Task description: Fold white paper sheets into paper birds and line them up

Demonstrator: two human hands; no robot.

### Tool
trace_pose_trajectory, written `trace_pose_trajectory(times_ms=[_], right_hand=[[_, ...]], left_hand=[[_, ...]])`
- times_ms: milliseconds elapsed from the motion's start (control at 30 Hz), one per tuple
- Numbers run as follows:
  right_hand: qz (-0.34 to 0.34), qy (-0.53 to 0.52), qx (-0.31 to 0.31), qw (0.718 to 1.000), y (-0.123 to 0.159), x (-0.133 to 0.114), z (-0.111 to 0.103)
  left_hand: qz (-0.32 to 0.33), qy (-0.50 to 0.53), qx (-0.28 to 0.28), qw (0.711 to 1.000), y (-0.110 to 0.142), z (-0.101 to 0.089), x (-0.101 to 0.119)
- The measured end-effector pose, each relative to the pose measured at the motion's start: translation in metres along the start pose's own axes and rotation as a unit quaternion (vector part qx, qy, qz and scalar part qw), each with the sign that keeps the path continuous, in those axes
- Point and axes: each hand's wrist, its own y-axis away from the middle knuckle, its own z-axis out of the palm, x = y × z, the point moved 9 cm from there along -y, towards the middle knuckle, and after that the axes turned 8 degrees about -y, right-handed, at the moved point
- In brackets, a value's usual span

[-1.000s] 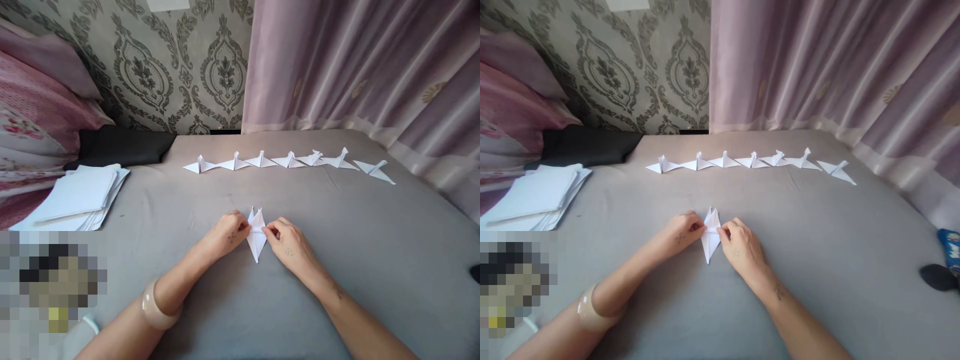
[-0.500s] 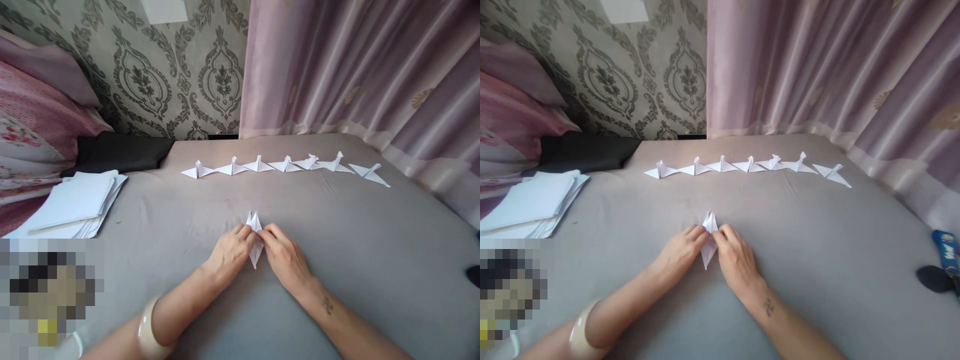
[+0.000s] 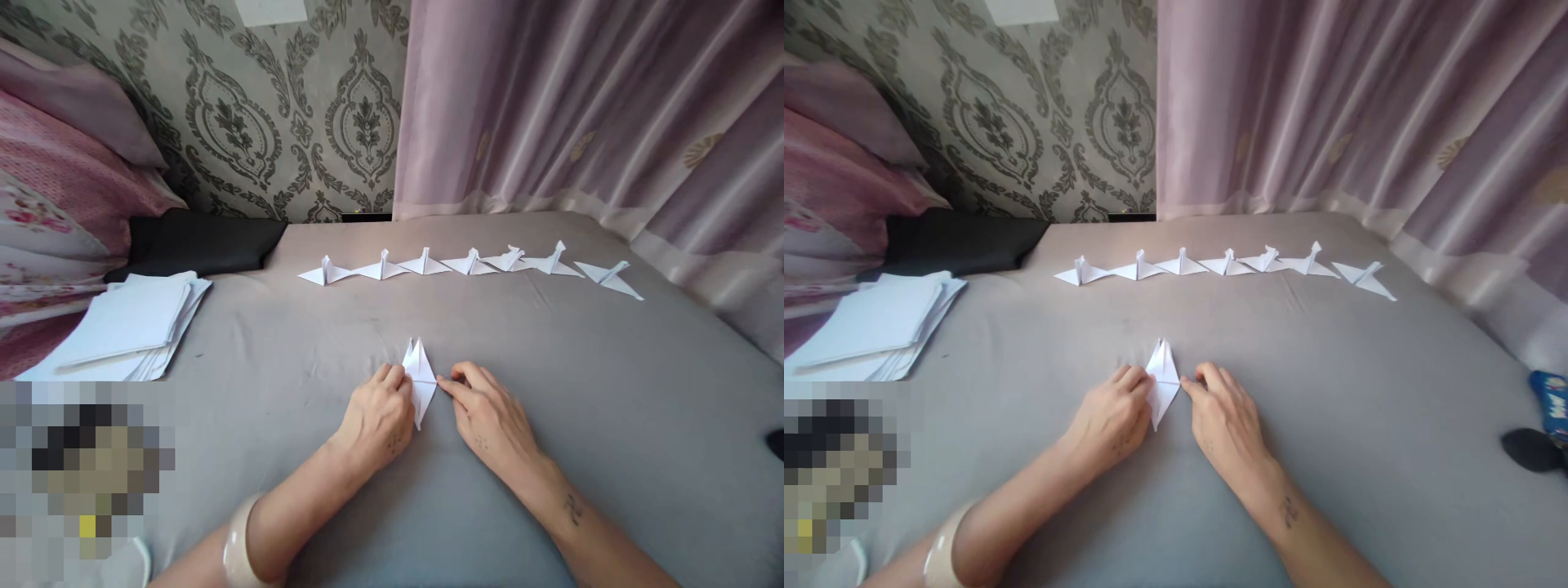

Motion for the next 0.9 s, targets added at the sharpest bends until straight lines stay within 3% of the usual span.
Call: trace_pose_trajectory(times_ms=[167, 300, 367, 433, 533, 600, 633, 700, 800, 900], right_hand=[[0.032, -0.187, 0.003, 0.982, -0.007, 0.003, 0.006], [0.065, -0.365, -0.012, 0.929, -0.010, 0.000, 0.013], [0.076, -0.430, -0.008, 0.899, -0.011, -0.003, 0.012], [0.094, -0.462, 0.041, 0.881, -0.012, 0.000, 0.002], [0.158, -0.465, 0.120, 0.863, -0.008, 0.015, -0.009], [0.193, -0.487, 0.092, 0.847, -0.009, 0.019, 0.000], [0.200, -0.504, 0.065, 0.838, -0.010, 0.017, 0.006], [0.194, -0.532, 0.037, 0.823, -0.012, 0.012, 0.012], [0.187, -0.528, 0.059, 0.826, -0.014, 0.012, 0.007], [0.204, -0.517, 0.033, 0.831, -0.014, 0.014, 0.007]], left_hand=[[-0.055, 0.049, 0.075, 0.994, -0.001, -0.012, -0.007], [-0.085, 0.131, 0.114, 0.981, 0.002, -0.010, -0.014], [-0.136, 0.244, 0.122, 0.952, 0.003, -0.006, -0.029], [-0.200, 0.414, 0.120, 0.880, 0.005, 0.001, -0.047], [-0.241, 0.659, 0.111, 0.704, 0.004, 0.014, -0.054], [-0.238, 0.759, 0.093, 0.599, 0.000, 0.020, -0.046], [-0.236, 0.791, 0.077, 0.560, -0.001, 0.024, -0.039], [-0.236, 0.826, 0.045, 0.510, -0.002, 0.030, -0.026], [-0.227, 0.833, -0.002, 0.504, -0.002, 0.033, -0.010], [-0.228, 0.804, 0.001, 0.549, -0.001, 0.029, -0.014]])
